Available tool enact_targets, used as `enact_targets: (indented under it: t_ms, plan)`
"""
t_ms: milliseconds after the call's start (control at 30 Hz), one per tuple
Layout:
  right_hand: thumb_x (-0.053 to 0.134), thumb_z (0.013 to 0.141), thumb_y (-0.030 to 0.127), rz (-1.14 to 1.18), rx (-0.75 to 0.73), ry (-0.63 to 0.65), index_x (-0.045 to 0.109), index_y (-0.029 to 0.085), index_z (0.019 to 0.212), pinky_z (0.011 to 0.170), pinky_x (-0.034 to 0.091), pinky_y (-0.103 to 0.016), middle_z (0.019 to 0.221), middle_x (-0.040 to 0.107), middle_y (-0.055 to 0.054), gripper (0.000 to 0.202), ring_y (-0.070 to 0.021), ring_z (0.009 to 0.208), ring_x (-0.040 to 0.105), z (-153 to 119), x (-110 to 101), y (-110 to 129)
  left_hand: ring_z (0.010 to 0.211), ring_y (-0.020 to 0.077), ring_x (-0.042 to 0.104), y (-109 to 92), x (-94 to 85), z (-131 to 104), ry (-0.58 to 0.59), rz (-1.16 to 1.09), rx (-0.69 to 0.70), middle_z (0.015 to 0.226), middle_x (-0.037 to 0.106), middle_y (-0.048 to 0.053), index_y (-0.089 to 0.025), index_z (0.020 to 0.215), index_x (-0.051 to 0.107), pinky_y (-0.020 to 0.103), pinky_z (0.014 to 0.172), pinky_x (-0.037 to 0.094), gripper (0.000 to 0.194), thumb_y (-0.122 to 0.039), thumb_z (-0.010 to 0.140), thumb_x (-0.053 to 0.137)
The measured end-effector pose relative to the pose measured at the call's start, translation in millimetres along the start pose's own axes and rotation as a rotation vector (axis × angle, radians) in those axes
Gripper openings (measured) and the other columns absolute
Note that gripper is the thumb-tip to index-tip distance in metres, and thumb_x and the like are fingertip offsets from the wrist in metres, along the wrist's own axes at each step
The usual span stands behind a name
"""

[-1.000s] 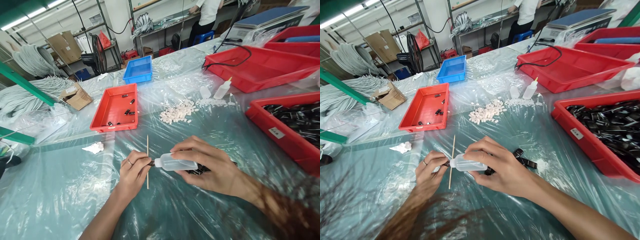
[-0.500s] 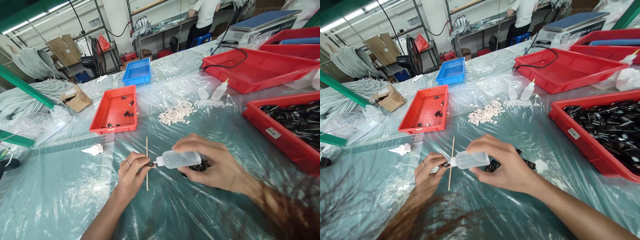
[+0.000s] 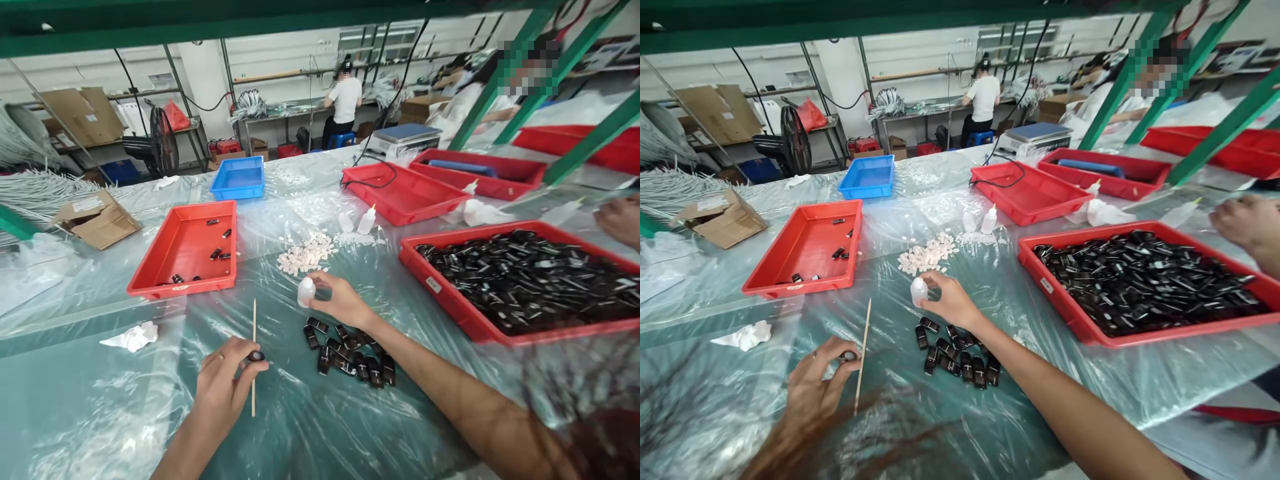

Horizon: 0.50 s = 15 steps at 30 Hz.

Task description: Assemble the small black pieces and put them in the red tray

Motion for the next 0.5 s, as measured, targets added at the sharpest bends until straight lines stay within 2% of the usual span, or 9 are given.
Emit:
enact_targets:
  t_ms: [67, 133, 233, 300, 367, 500]
  plan:
    - [0.093, 0.076, 0.044, -0.017, -0.025, 0.042, 0.074, 0.029, 0.124, 0.109, 0.061, -0.046, 0.124, 0.082, -0.005, 0.054, -0.0281, 0.116, 0.077, 3.3, -6.2, -2.5, 0.065, 0.0152, 0.075, 5.1, 1.2, -4.3, 0.018, 0.015, -0.047, 0.084, 0.079, -0.005, -0.032, 0.114, 0.063, 0.025, 0.068, 0.061, 0.009, -0.035, 0.113, 0.055]
    - [0.088, 0.083, 0.049, -0.040, -0.044, 0.033, 0.073, 0.028, 0.129, 0.109, 0.061, -0.042, 0.130, 0.080, -0.006, 0.054, -0.0257, 0.119, 0.076, 8.9, -17.8, -8.6, 0.064, 0.0157, 0.075, 8.1, 3.0, -7.1, 0.055, -0.003, -0.083, 0.087, 0.079, -0.006, -0.033, 0.118, 0.061, 0.026, 0.067, 0.061, 0.011, -0.034, 0.113, 0.051]
    - [0.069, 0.101, 0.050, -0.137, -0.024, -0.103, 0.072, 0.024, 0.127, 0.104, 0.061, -0.041, 0.128, 0.077, -0.011, 0.037, -0.0224, 0.111, 0.074, 20.3, -39.2, -26.4, 0.066, 0.0171, 0.073, 6.8, 7.6, -8.4, 0.165, -0.056, -0.143, 0.091, 0.078, -0.005, -0.033, 0.116, 0.059, 0.027, 0.064, 0.060, 0.016, -0.031, 0.113, 0.043]
    - [0.066, 0.106, 0.048, -0.223, 0.010, -0.182, 0.071, 0.021, 0.125, 0.098, 0.062, -0.042, 0.122, 0.075, -0.010, 0.034, -0.0201, 0.100, 0.072, 27.7, -49.4, -39.0, 0.070, 0.0182, 0.074, 3.1, 11.7, -9.1, 0.244, -0.066, -0.201, 0.097, 0.078, -0.004, -0.034, 0.119, 0.059, 0.029, 0.069, 0.061, 0.021, -0.030, 0.113, 0.039]
    - [0.067, 0.108, 0.046, -0.297, 0.038, -0.210, 0.071, 0.018, 0.124, 0.093, 0.063, -0.041, 0.118, 0.075, -0.008, 0.033, -0.0179, 0.094, 0.071, 33.9, -53.9, -47.6, 0.075, 0.0192, 0.076, -1.5, 16.1, -10.4, 0.302, -0.071, -0.232, 0.103, 0.080, -0.003, -0.035, 0.122, 0.059, 0.031, 0.073, 0.062, 0.025, -0.029, 0.113, 0.037]
    - [0.067, 0.109, 0.043, -0.419, 0.056, -0.195, 0.073, 0.018, 0.120, 0.096, 0.065, -0.040, 0.122, 0.076, -0.008, 0.028, -0.0188, 0.103, 0.073, 41.5, -52.1, -49.8, 0.080, 0.0203, 0.078, -6.9, 25.8, -14.8, 0.358, -0.084, -0.216, 0.107, 0.080, -0.003, -0.036, 0.122, 0.060, 0.032, 0.075, 0.061, 0.025, -0.030, 0.112, 0.039]
Point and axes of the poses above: each hand's wrist, its own z-axis towards the middle knuckle, its own x-axis out of the palm, y = z × x, the point moved 3 cm from there along z, towards the middle knuckle
